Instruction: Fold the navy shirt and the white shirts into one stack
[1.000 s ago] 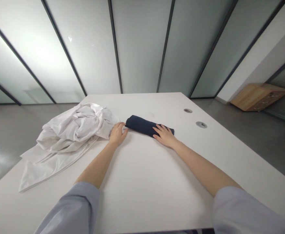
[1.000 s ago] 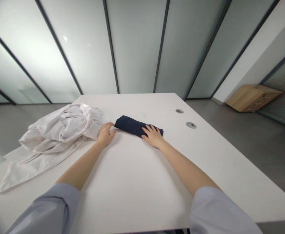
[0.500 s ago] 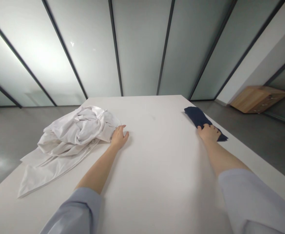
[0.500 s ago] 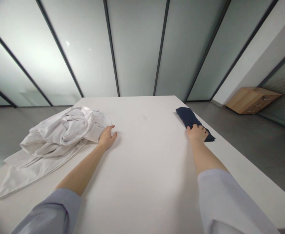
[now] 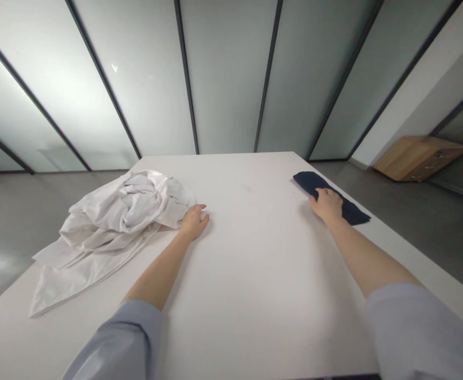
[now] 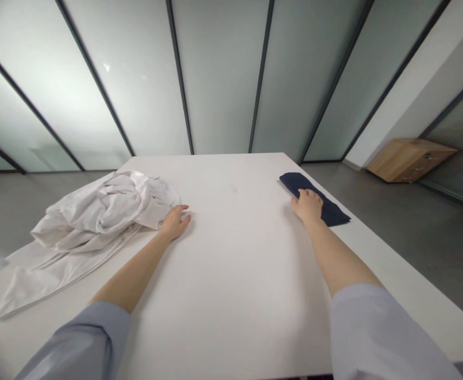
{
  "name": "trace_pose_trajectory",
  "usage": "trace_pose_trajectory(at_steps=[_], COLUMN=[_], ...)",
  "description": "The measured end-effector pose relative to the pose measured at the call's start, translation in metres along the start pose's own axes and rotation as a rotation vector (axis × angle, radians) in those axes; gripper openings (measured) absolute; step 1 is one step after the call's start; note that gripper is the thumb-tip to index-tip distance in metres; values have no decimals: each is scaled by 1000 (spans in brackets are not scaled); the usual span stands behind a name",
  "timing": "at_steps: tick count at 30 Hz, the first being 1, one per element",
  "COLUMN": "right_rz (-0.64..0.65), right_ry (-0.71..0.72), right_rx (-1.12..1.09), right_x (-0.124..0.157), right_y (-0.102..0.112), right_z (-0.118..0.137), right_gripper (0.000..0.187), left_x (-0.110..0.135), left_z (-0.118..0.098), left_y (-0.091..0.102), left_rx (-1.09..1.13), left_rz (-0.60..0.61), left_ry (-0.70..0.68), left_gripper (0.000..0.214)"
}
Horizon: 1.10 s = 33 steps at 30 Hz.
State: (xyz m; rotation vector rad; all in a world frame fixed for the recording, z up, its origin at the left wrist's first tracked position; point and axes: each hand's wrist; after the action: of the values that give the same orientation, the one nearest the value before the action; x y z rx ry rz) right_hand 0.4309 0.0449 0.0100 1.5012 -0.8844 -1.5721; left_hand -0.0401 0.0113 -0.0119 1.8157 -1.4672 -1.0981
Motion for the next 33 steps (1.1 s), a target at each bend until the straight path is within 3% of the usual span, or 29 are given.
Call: trace_pose_trajectory(at_steps=[4, 8, 11, 19, 33], right_rz=[-40, 47, 120, 220, 269], right_ry=[254, 413, 477, 552, 525], right_rx=[-255, -380, -386, -358, -365], right_x=[0, 14, 29, 42, 41], right_y=[-9, -25, -34, -32, -28], right_z=[62, 119, 144, 144, 144], right_gripper=[36, 30, 30, 34, 37], left_x=[0, 0, -1, 0, 1], left_z=[-1, -1, 0, 0, -3], left_y=[1, 1, 0, 0, 4], left_rx=[-47, -63, -53, -55, -92], left_rz=[69, 91, 90, 102, 129], left_ry=[-45, -68, -71, -71, -58], left_gripper=[31, 30, 29, 30, 31])
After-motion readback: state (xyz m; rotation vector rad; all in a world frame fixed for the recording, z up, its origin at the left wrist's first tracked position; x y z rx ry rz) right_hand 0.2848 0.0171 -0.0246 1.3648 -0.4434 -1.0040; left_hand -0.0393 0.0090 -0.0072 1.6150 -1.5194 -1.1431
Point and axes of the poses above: each hand's wrist, its own x-axis away from the middle knuckle, its own y-axis out of the back of the hand, z = x × y, and after that the axes turned 15 degrees about y, right-handed
